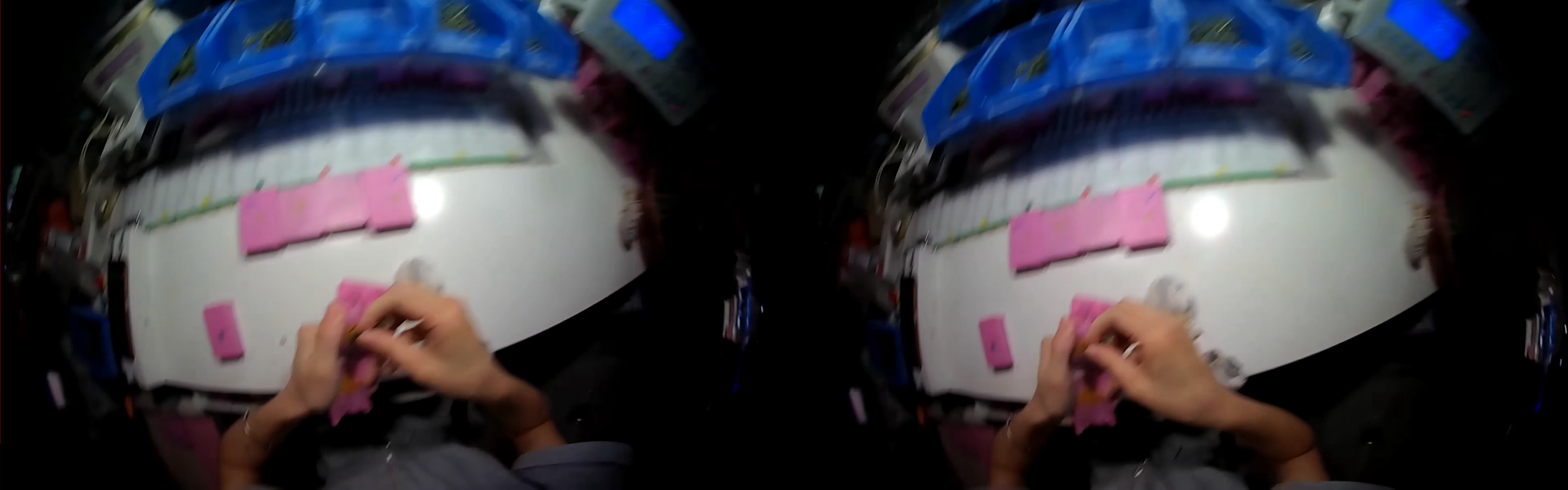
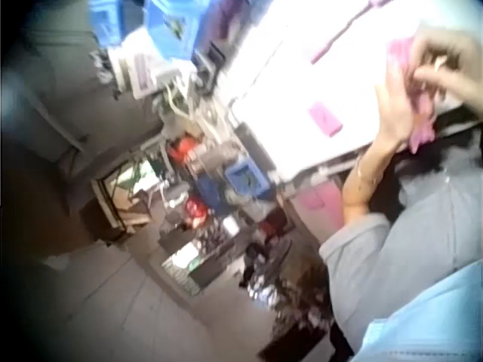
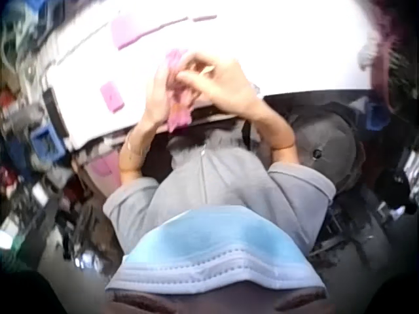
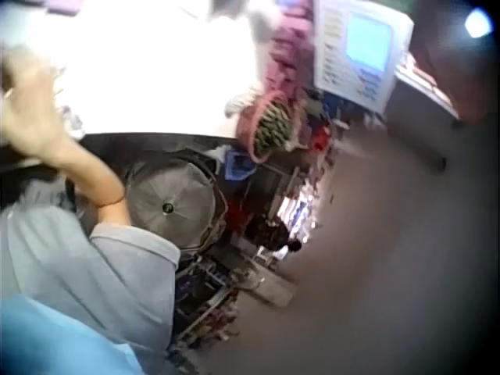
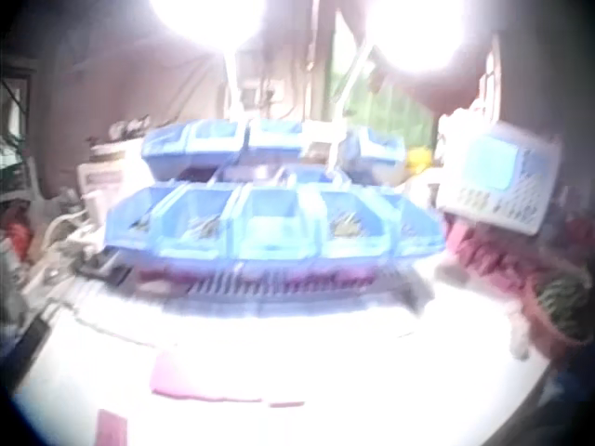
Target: The person cleans a two-part pink mold using a gray application tool, inserts green stem-like components into the mold cavities by hand, and closes the mold. The person repeats this process for several mold sets on a work surface in a production area.
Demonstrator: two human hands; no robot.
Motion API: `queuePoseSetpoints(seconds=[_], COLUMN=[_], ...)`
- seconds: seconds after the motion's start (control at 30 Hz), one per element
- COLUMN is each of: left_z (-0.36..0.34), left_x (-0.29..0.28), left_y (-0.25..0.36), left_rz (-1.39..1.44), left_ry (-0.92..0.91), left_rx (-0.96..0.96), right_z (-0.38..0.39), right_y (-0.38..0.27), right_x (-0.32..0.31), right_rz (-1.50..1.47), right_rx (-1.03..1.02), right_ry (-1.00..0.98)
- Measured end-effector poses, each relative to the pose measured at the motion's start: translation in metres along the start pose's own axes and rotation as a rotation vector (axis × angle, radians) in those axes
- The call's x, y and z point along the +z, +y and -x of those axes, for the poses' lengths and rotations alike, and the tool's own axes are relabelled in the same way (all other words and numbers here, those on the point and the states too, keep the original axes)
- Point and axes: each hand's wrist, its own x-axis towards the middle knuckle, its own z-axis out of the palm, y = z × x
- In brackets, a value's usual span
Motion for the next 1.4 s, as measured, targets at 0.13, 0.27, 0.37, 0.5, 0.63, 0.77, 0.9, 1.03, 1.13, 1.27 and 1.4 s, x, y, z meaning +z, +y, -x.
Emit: queuePoseSetpoints(seconds=[0.13, 0.27, 0.37, 0.5, 0.63, 0.77, 0.9, 1.03, 1.13, 1.27, 1.4], left_z=[0.010, 0.013, 0.018, 0.019, 0.016, 0.016, 0.014, 0.012, 0.011, 0.010, 0.008], left_x=[-0.003, -0.007, -0.009, -0.011, -0.013, -0.012, -0.011, -0.011, -0.010, -0.007, -0.008], left_y=[0.013, 0.009, 0.012, 0.007, 0.003, 0.004, 0.000, 0.002, 0.001, -0.005, 0.003], left_rz=[0.115, 0.191, 0.212, 0.248, 0.393, 0.386, 0.401, 0.500, 0.573, 0.730, 0.778], left_ry=[-0.033, -0.011, -0.010, -0.070, -0.129, -0.115, -0.149, -0.162, -0.172, -0.217, -0.209], left_rx=[-0.075, -0.074, -0.062, -0.093, -0.171, -0.185, -0.204, -0.212, -0.238, -0.295, -0.354], right_z=[0.002, 0.002, 0.005, 0.010, 0.011, 0.010, 0.011, 0.012, 0.014, 0.016, 0.018], right_y=[-0.016, -0.011, -0.009, -0.010, -0.012, -0.008, 0.002, 0.004, 0.000, -0.003, 0.001], right_x=[0.013, 0.019, 0.021, 0.027, 0.029, 0.028, 0.027, 0.029, 0.032, 0.032, 0.025], right_rz=[-0.045, 0.011, 0.129, 0.085, 0.037, 0.190, 0.117, 0.068, 0.010, -0.096, -0.217], right_rx=[0.055, 0.053, -0.057, -0.075, -0.003, -0.050, -0.025, -0.003, -0.012, -0.014, -0.013], right_ry=[0.094, 0.096, 0.063, 0.065, 0.079, 0.045, 0.070, 0.101, 0.132, 0.141, 0.089])
